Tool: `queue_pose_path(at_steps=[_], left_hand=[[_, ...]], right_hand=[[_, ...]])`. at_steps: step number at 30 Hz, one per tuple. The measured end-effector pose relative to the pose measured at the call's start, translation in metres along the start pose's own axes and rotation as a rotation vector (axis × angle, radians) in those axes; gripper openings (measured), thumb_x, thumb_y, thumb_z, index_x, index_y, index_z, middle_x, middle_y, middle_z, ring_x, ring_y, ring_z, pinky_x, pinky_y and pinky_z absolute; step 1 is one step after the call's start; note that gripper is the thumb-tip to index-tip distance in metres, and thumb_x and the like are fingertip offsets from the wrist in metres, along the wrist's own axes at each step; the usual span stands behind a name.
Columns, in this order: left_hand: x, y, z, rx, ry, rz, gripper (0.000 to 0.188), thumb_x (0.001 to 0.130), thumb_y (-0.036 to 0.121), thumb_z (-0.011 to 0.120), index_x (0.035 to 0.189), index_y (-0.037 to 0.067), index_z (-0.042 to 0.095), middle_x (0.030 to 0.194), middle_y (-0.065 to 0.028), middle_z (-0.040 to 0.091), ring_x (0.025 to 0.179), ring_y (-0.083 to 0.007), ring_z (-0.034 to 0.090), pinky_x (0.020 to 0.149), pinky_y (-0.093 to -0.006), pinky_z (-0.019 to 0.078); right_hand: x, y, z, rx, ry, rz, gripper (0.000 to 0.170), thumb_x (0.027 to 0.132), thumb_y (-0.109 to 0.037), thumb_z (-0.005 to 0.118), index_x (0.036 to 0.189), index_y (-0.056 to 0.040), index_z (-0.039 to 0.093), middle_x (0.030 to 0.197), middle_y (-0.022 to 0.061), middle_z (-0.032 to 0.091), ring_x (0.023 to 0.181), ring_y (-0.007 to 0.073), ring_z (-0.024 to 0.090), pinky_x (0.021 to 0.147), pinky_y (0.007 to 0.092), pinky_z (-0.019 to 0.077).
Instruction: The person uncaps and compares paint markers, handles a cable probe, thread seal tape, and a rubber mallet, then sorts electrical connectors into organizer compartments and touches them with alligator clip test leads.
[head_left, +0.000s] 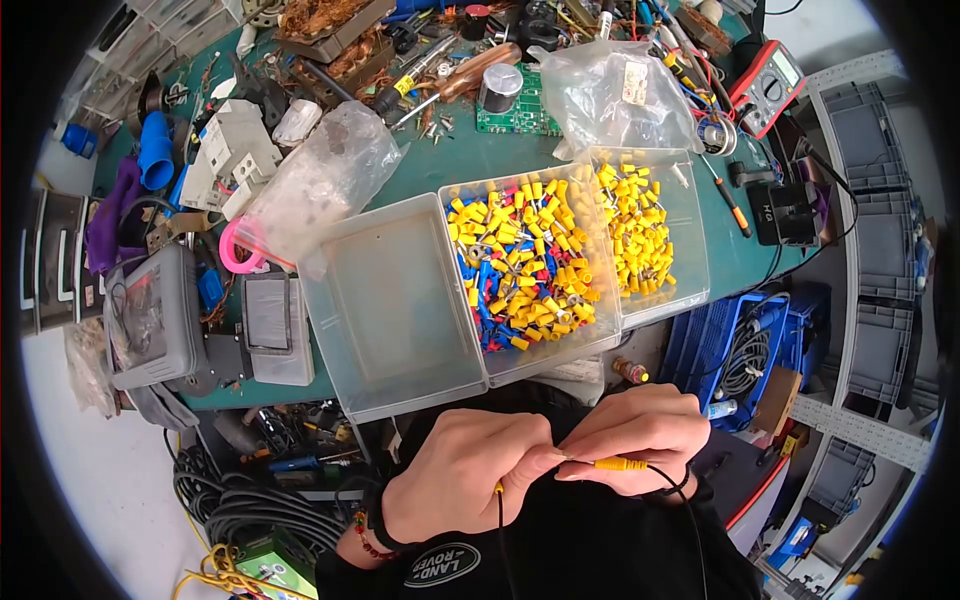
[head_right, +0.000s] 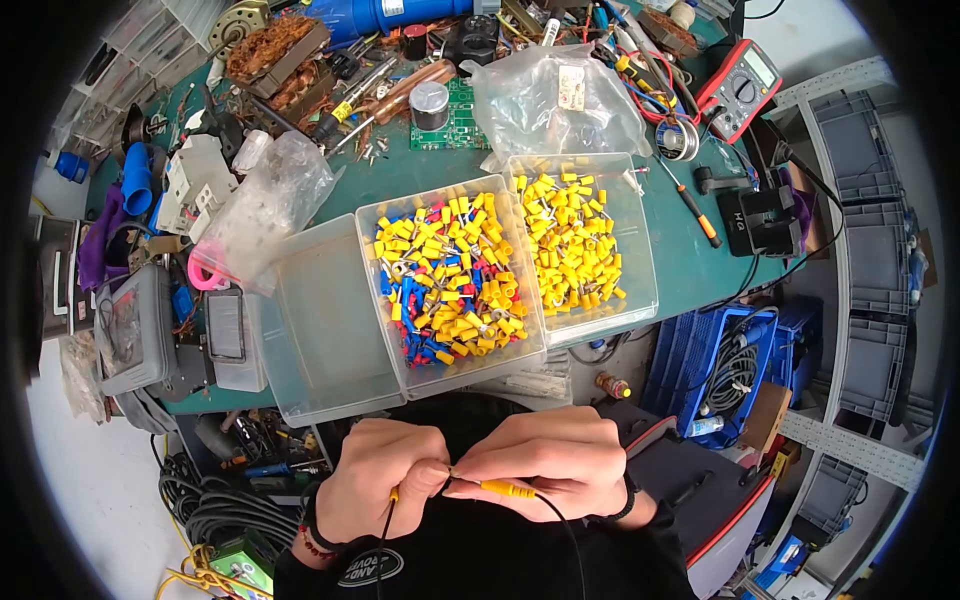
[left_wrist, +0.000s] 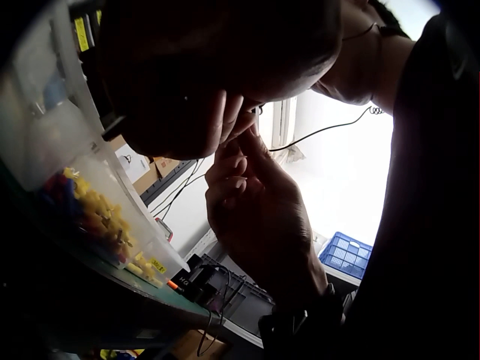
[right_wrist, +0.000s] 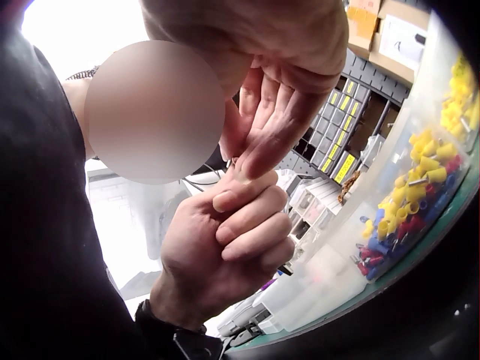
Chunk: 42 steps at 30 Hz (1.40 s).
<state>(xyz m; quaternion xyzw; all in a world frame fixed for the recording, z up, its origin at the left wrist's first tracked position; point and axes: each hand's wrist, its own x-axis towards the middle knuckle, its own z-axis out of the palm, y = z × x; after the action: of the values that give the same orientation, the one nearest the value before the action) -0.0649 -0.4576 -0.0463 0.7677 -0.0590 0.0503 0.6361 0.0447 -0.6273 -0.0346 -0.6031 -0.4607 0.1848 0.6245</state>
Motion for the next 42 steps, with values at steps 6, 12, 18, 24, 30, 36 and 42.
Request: queue_pose_path(at_steps=[6,12,18,24,30,36,42], left_hand=[[0.003,0.0,0.01,-0.021,0.084,0.036,0.02,0.094,0.014,0.059,0.078,0.003,0.052,0.06,-0.009,0.045,0.048,-0.0298,0.048,0.045,-0.0373,0.0377],[-0.001,-0.001,0.005,-0.249,-0.059,-0.041,0.024,0.1,0.016,0.048,0.081,0.002,0.05,0.06,-0.0109,0.043,0.047,-0.0299,0.046,0.044,-0.0366,0.0359],[0.0,0.003,0.0,-0.25,-0.12,-0.072,0.025,0.102,0.016,0.045,0.082,0.002,0.048,0.062,-0.0119,0.04,0.048,-0.032,0.044,0.044,-0.0377,0.0347],[0.005,0.0,0.005,-0.185,-0.081,-0.054,0.02,0.098,0.015,0.052,0.082,0.003,0.048,0.059,-0.0105,0.042,0.049,-0.0324,0.045,0.046,-0.0358,0.0387],[0.004,0.012,0.002,0.032,0.153,-0.16,0.025,0.078,0.01,0.071,0.1,0.005,0.061,0.057,-0.0024,0.041,0.045,-0.0213,0.045,0.046,-0.0311,0.0377],[-0.009,0.012,0.003,0.242,0.427,-0.215,0.061,0.099,0.056,0.036,0.09,0.003,0.066,0.048,0.0039,0.038,0.042,-0.0066,0.037,0.046,-0.0241,0.0285],[-0.007,0.002,0.003,0.255,0.399,-0.122,0.055,0.098,0.053,0.042,0.086,0.006,0.068,0.049,0.0033,0.038,0.04,-0.0114,0.037,0.045,-0.0266,0.0292]], right_hand=[[-0.004,-0.001,-0.001,-0.005,0.028,0.043,0.028,0.072,-0.004,0.084,0.092,0.0013,0.065,0.075,0.0129,0.07,0.061,0.0209,0.069,0.051,0.0259,0.0527],[-0.004,0.001,-0.007,-0.023,-0.057,-0.08,0.036,0.069,-0.005,0.085,0.099,0.0022,0.066,0.081,0.0133,0.07,0.064,0.0228,0.07,0.053,0.0275,0.0547],[-0.002,-0.003,-0.005,-0.111,-0.063,-0.106,0.036,0.07,-0.005,0.084,0.1,0.003,0.067,0.083,0.0119,0.07,0.067,0.0227,0.07,0.055,0.0278,0.0569],[-0.005,0.003,-0.008,-0.17,-0.052,-0.156,0.033,0.072,-0.006,0.083,0.099,0.004,0.066,0.083,0.0126,0.07,0.069,0.0234,0.071,0.055,0.027,0.0571],[-0.001,0.0,-0.034,-0.173,-0.026,-0.141,0.027,0.073,-0.007,0.082,0.095,0.0019,0.068,0.081,0.0126,0.072,0.066,0.0213,0.071,0.051,0.0257,0.0555],[0.016,0.004,-0.053,-0.686,0.16,-0.05,0.021,0.072,-0.009,0.083,0.085,0.0004,0.069,0.075,0.0098,0.07,0.061,0.0183,0.069,0.055,0.0267,0.0543],[0.033,0.017,-0.051,-0.777,0.14,-0.018,0.021,0.069,-0.004,0.081,0.086,-0.0001,0.07,0.074,0.0087,0.068,0.058,0.0187,0.065,0.05,0.0257,0.0484]])
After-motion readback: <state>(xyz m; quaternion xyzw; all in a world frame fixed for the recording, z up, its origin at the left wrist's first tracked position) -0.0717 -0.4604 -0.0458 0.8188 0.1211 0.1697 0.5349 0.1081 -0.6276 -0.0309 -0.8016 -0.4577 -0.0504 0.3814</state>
